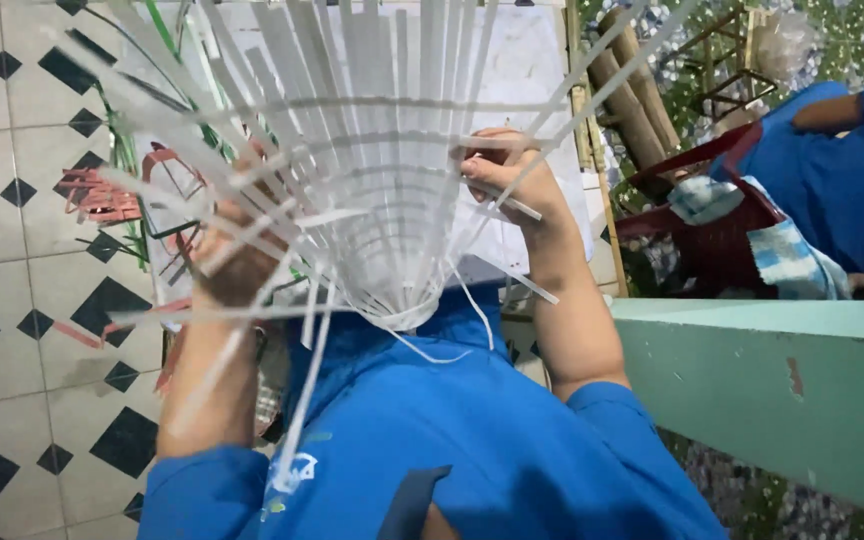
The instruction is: The person is weaving together numerous thin, flexible white plastic strips to form a conical structure, occasionally incorporating colored strips.
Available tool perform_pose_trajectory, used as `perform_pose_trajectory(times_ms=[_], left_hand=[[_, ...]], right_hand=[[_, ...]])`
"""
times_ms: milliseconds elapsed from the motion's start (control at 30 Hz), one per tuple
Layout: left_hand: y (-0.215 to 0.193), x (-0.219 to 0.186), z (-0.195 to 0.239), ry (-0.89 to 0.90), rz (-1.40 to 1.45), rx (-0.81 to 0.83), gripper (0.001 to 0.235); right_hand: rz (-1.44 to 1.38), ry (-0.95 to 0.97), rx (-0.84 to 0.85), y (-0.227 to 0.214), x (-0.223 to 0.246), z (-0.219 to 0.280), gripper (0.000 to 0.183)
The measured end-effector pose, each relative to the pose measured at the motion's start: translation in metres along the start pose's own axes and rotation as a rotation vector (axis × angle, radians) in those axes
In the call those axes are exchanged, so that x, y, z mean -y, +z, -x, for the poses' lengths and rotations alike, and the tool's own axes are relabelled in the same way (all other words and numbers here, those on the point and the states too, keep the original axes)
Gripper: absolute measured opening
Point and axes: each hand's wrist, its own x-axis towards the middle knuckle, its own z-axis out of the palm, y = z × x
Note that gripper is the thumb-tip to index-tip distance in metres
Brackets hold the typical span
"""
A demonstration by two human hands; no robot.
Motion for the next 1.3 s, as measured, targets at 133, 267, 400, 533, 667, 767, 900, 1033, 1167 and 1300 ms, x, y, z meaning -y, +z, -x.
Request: perform_pose_trajectory(times_ms=[133, 267, 400, 533, 667, 767, 900, 1033, 1167, 1300], left_hand=[[0.029, 0.024, -0.031, 0.049, 0.137, 0.352, 0.101], [0.030, 0.029, -0.052, 0.121, 0.260, 0.683, 0.127], [0.028, 0.028, -0.054, 0.173, 0.341, 0.912, 0.144], [0.031, 0.023, -0.055, 0.157, 0.260, 0.856, 0.128], [0.042, 0.016, -0.055, 0.166, 0.249, 0.846, 0.121], [0.050, 0.011, -0.052, 0.067, 0.299, 0.814, 0.116], [0.054, 0.015, -0.060, 0.065, 0.324, 0.809, 0.120], [0.063, 0.026, -0.059, 0.091, 0.304, 0.738, 0.113], [0.066, 0.033, -0.057, 0.127, 0.300, 0.697, 0.110], [0.060, 0.031, -0.054, 0.125, 0.338, 0.692, 0.112]], right_hand=[[-0.004, 0.014, 0.036, 0.000, 0.006, 0.005, 0.018], [-0.049, 0.011, 0.048, -0.009, -0.010, -0.001, 0.018], [-0.038, 0.013, 0.050, -0.009, -0.013, 0.000, 0.017], [0.100, -0.102, 0.110, -0.006, 0.002, 0.006, 0.020], [0.191, -0.036, 0.166, -0.020, 0.022, 0.026, 0.036], [0.006, -0.039, 0.129, -0.012, 0.048, 0.046, 0.035], [0.017, -0.045, -0.014, -0.052, 0.026, 0.059, 0.046], [0.023, -0.039, -0.100, -0.047, 0.017, 0.057, 0.022], [0.332, -0.033, -0.037, -0.023, 0.031, 0.039, 0.013], [0.208, -0.040, -0.054, -0.030, 0.001, 0.024, 0.018]])
